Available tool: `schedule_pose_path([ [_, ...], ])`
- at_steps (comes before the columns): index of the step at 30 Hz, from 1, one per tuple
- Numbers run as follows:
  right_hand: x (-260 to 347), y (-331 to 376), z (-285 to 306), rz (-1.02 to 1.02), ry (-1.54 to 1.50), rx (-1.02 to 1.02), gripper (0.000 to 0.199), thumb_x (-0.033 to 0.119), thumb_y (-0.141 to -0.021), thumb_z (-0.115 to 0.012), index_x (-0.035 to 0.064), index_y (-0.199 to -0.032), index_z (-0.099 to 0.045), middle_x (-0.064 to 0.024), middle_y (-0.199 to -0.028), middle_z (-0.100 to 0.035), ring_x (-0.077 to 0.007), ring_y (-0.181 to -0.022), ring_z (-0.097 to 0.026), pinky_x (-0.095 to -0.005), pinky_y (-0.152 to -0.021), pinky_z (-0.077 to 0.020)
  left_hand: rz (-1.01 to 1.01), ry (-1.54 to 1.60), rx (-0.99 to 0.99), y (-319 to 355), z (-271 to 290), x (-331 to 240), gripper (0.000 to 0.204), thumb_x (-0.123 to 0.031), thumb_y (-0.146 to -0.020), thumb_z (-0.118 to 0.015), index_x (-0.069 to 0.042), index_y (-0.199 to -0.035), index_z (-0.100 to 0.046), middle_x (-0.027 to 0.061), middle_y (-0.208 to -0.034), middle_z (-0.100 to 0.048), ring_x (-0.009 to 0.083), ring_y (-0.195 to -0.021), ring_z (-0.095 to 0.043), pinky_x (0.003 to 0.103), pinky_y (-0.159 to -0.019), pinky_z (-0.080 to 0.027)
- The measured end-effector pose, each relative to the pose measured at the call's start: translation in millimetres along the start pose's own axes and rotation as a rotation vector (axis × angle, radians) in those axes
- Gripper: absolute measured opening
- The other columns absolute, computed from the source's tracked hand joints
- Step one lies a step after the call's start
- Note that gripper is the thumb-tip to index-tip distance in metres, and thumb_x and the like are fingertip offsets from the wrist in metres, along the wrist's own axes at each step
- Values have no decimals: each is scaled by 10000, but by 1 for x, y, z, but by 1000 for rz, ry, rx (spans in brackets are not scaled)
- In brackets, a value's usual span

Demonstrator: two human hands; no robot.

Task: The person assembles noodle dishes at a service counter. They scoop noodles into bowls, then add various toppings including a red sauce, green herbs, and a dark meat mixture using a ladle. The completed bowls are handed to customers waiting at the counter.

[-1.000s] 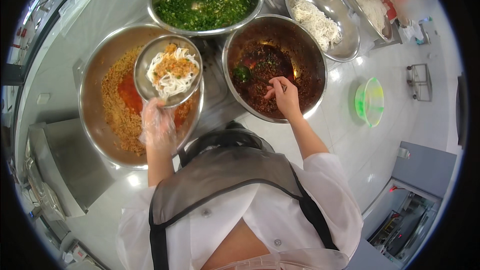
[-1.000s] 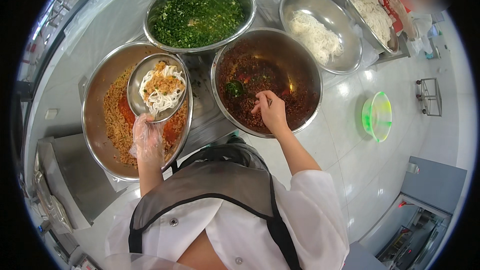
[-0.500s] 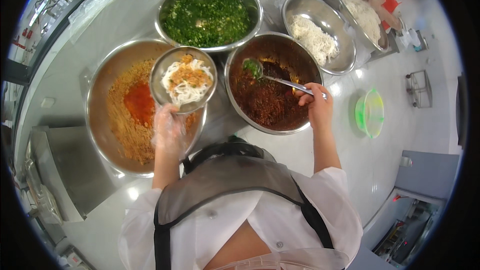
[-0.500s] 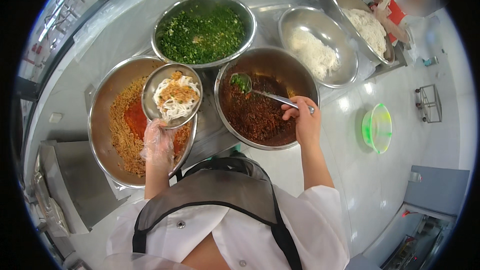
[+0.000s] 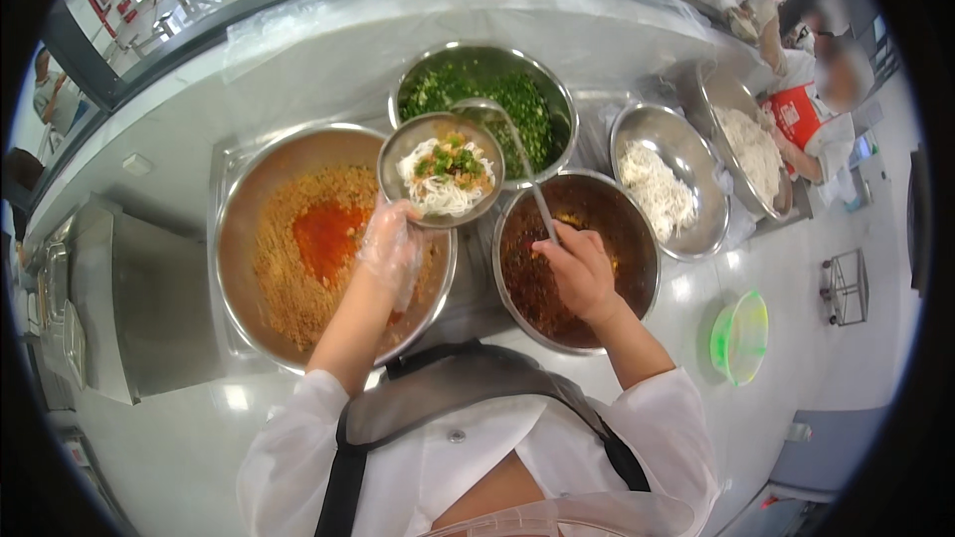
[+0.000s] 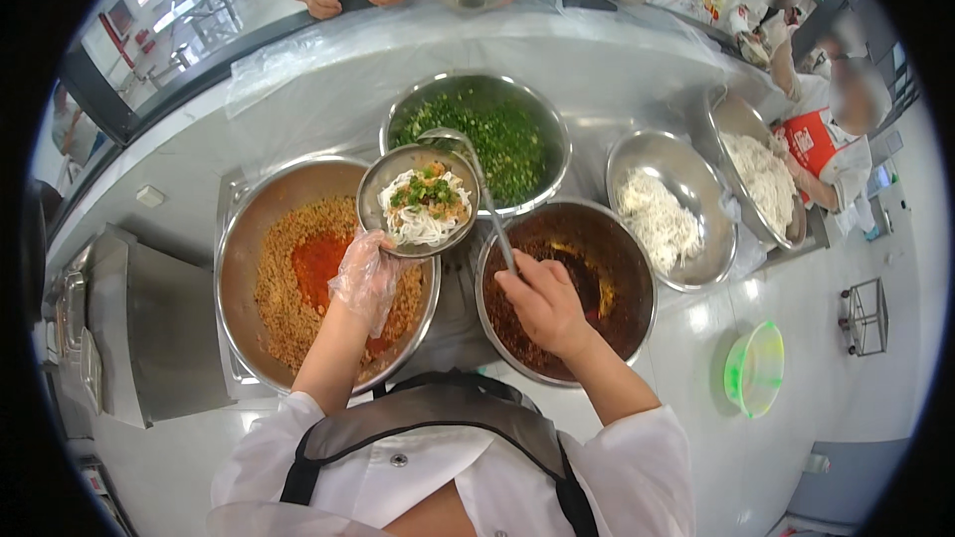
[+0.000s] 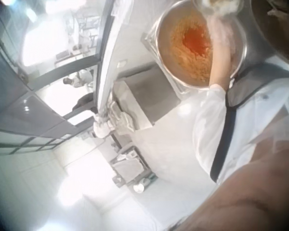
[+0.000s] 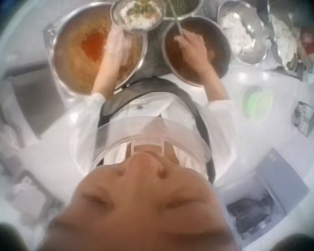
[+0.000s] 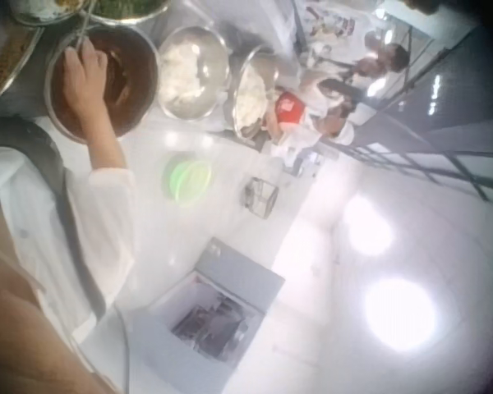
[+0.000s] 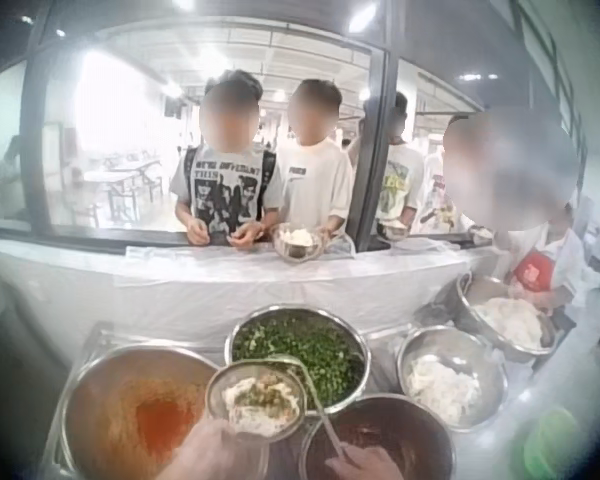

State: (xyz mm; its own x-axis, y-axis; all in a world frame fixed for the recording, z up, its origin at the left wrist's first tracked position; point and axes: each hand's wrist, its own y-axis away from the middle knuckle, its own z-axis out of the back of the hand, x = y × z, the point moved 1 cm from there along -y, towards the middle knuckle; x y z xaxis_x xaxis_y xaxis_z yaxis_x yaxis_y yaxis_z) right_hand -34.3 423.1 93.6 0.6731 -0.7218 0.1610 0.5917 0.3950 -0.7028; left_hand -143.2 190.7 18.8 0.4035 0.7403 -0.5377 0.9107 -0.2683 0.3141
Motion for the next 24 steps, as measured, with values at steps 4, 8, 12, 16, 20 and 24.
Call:
schedule_pose_path([
  [4, -49, -26, -6, -320, -229, -268, 145, -38, -830, -498, -12, -944, -583, -163, -854, -629, -238, -812, -598, -326, -727, -459, -23, -76, -65, -26, -23, -34, 566, 77, -679, -372, 73, -1242, -311, 268, -1200, -440, 406, -1062, -514, 568, -792, -518],
  [8, -134, -31, -43, -1020, -835, -473, 233, 134, -923, -418, -49, -994, -544, -127, -739, -648, -184, -738, -629, -287, -767, -450, -55, -31, -236, -78, -48, -88, 530, 71, -729, -358, 90, -1249, -257, 303, -1222, -379, 428, -1097, -473, 554, -791, -529],
  [12, -192, -24, -98, -1115, -740, -282, 252, 155, -902, -445, -50, -1005, -550, -127, -719, -655, -166, -729, -631, -268, -743, -451, -122, -90, -166, -154, -45, -160, 607, 62, -667, -350, 75, -1262, -228, 318, -1227, -365, 453, -1136, -424, 608, -892, -440],
  [16, -207, -28, -155, -1002, -485, -45, 241, 153, -893, -458, -37, -979, -578, -137, -753, -656, -190, -693, -643, -304, -672, -475, -162, -162, -212, -211, -49, -216, 659, 6, -656, -341, 25, -1305, -229, 287, -1294, -329, 468, -1187, -361, 669, -905, -374],
  [20, -212, -18, -207, -776, -326, 103, 210, 138, -888, -469, -35, -940, -576, -181, -860, -596, -263, -666, -610, -383, -668, -464, -197, -186, -138, -233, -59, -234, 650, 6, -681, -327, 10, -1319, -203, 265, -1324, -301, 471, -1203, -338, 679, -899, -366],
  [24, -193, -31, -215, -863, -437, 215, 233, 153, -906, -447, -35, -974, -566, -161, -779, -622, -219, -615, -603, -339, -609, -464, -238, -259, -124, -248, -50, -259, 636, 9, -686, -337, 3, -1310, -213, 260, -1326, -300, 460, -1206, -339, 677, -899, -368],
])
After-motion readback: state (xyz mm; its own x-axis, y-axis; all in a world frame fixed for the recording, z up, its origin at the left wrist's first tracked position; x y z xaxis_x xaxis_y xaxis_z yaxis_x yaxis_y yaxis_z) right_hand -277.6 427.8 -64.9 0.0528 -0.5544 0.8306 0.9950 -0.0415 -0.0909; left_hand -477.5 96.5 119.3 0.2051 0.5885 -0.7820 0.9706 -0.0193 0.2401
